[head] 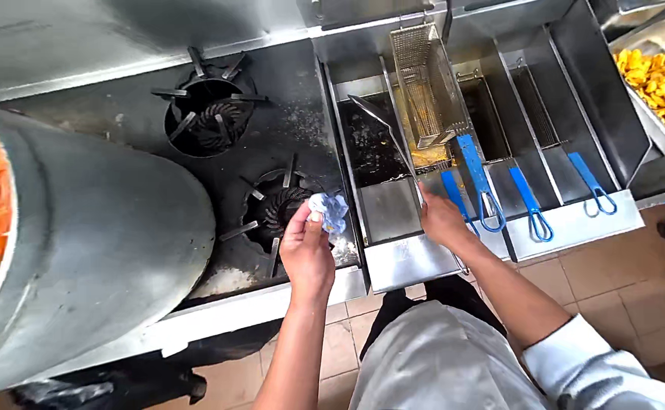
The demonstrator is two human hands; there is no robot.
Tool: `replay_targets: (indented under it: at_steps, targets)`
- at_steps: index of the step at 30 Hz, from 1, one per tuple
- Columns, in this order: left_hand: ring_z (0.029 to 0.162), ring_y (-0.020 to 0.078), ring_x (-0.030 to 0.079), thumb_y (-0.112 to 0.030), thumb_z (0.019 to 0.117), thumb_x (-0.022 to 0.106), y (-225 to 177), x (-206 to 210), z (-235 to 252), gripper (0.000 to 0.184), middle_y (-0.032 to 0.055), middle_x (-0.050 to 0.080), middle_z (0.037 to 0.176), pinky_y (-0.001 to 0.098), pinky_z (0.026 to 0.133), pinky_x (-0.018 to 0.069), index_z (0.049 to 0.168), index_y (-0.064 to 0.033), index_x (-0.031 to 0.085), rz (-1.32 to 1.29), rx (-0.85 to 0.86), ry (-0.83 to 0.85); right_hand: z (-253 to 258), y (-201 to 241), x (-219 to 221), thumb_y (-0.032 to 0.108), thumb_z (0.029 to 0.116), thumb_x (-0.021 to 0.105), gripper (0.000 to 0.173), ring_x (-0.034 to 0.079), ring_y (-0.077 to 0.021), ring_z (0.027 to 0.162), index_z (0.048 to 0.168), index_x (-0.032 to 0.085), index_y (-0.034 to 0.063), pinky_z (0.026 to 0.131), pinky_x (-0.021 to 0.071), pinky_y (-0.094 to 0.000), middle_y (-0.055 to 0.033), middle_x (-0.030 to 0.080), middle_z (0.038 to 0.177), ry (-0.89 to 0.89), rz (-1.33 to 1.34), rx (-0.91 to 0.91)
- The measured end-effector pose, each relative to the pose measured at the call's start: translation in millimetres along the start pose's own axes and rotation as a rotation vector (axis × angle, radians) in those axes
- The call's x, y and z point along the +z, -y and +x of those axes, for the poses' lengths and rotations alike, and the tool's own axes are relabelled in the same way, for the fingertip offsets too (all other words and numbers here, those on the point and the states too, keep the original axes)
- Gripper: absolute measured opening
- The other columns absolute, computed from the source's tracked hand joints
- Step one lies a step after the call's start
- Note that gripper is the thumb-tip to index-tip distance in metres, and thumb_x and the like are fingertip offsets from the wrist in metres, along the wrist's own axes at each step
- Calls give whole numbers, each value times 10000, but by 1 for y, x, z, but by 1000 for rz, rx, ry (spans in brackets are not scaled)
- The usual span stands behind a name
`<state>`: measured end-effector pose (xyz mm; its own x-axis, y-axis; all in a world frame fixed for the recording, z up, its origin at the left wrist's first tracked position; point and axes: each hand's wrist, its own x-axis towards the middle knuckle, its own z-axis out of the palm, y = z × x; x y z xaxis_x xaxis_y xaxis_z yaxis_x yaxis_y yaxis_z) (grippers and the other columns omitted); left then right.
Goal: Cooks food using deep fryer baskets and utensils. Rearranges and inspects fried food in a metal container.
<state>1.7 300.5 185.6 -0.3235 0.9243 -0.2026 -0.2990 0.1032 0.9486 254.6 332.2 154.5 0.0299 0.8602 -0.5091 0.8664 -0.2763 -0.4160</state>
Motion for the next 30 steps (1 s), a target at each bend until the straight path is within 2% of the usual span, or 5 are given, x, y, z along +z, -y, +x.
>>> replay_targets:
  at_steps: [6,10,16,26,30]
  targets:
    - [999,195,703,-37,1018,546,-3,-70,-49,282,111,711,1146,382,890,604,1284,-13,636,-50,-12,-34,-18,-26,44,156,1037,469,585,682,-411,1075,1609,354,111,928,534,-624,-243,683,1215,52,90,43]
    - [1007,191,709,-27,1014,530,-7,-108,-68,271,110,719,1139,372,892,607,1260,-13,643,-48,20,-68,-31,-50,63,172,1103,402,541,629,-204,582,1630,282,132,531,573,-376,-131,660,900,178,502,108]
    - [980,177,723,-25,1024,510,-14,-123,-75,266,94,730,1115,353,868,618,1251,-31,648,-117,8,-102,-33,-52,73,130,1106,409,491,515,-108,518,1595,363,150,481,477,-252,-73,588,792,216,923,53]
    - [998,185,714,-40,1028,520,-23,-116,-74,265,116,716,1149,358,883,611,1261,-22,646,-150,15,-58,-15,-77,75,145,1105,428,548,562,-151,514,1634,284,171,470,523,-304,-87,634,834,199,869,-64]
    - [1009,186,714,-38,1032,514,-24,-120,-75,279,119,715,1158,362,898,608,1282,-17,635,-162,22,-55,-36,-68,68,216,1113,415,537,623,-193,581,1633,289,177,534,573,-377,-99,665,869,51,426,-92]
